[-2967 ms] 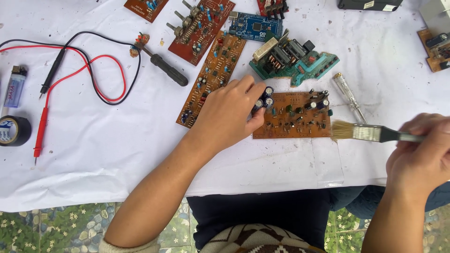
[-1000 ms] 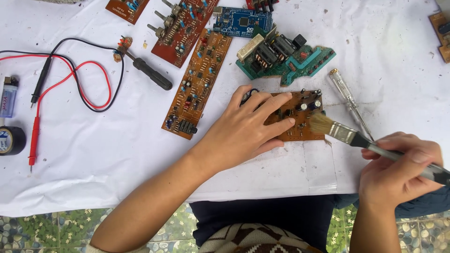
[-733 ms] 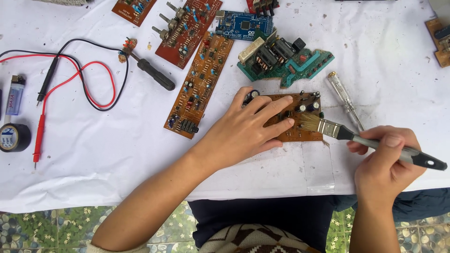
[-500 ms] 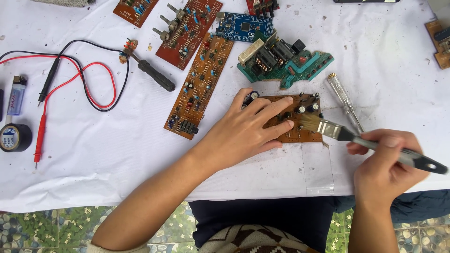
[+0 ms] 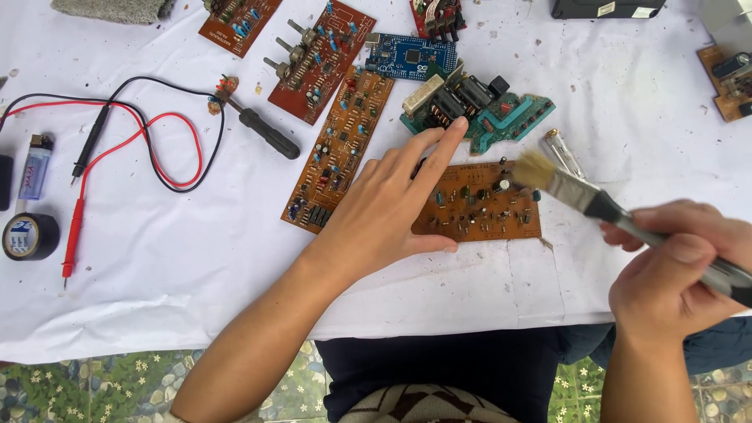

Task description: Removing solder and components from various circuit boards using a soldering iron, desoldering pump, and cleaning the boards with a brush.

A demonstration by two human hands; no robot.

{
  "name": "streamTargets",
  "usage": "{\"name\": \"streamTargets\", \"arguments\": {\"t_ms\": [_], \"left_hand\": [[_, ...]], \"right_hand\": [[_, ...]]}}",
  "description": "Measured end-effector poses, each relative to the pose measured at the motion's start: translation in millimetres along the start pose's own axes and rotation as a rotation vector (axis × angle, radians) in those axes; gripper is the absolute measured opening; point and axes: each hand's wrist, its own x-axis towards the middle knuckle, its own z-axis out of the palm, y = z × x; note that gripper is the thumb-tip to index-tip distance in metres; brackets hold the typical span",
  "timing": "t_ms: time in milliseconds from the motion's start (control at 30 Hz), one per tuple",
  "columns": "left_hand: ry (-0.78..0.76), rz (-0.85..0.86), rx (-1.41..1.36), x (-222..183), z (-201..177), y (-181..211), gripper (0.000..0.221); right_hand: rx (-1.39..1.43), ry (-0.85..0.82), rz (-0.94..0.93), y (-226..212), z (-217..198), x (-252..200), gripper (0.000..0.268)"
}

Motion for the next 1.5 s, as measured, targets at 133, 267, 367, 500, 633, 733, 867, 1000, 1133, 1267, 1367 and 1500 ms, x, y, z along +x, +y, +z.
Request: {"name": "streamTargets", "arguments": {"t_ms": [133, 267, 367, 500, 633, 733, 867, 1000, 1133, 1267, 1367, 1500], "left_hand": [[-0.005, -0.033, 0.047, -3.8, 0.6, 0.2, 0.141], [-0.04, -0.071, 0.019, -5.1, -4.5, -3.9, 0.143], [-0.064, -0.105, -0.017, -3.1, -5.6, -4.0, 0.145], [-0.067, -0.105, -0.022, -5.8, -3.2, -4.0, 0.142], [-0.037, -0.09, 0.025, -5.6, 1.0, -5.7, 0.141], [-0.023, -0.089, 0.082, -7.9, 3.4, -6.5, 0.14], [-0.016, -0.082, 0.117, -8.1, 6.1, -5.7, 0.139], [0.006, -0.073, 0.143, -9.3, 7.7, -4.4, 0.137], [0.004, -0.088, 0.142, -9.8, 9.0, -5.0, 0.138], [0.001, -0.086, 0.167, -8.7, 8.1, -3.9, 0.139], [0.028, -0.082, 0.149, -9.7, 7.9, -3.6, 0.138], [0.0, -0.098, 0.148, -10.3, 6.6, -2.9, 0.137]], "right_hand": [[-0.061, -0.329, 0.125, -27.3, 16.6, 34.2, 0.025], [0.088, -0.347, 0.081, -7.4, 35.0, 40.0, 0.024], [-0.21, -0.354, 0.02, -17.9, 44.0, 54.0, 0.038], [0.06, -0.47, 0.091, -24.5, 52.9, 60.4, 0.026], [-0.233, -0.494, -0.012, -34.2, 58.0, 61.2, 0.035], [-0.229, -0.544, -0.015, -28.2, 61.1, 68.2, 0.035], [-0.223, -0.481, -0.071, -22.9, 48.9, 73.2, 0.036], [-0.401, -0.67, -0.074, -20.9, 54.1, 77.4, 0.042], [-0.229, -0.589, -0.056, -25.3, 59.5, 78.9, 0.038], [-0.129, -0.413, -0.032, -27.3, 58.8, 70.0, 0.039], [-0.269, -0.668, -0.086, -39.0, 67.3, 67.5, 0.031], [-0.156, -0.423, -0.165, -49.1, 59.7, 47.5, 0.031]]}}
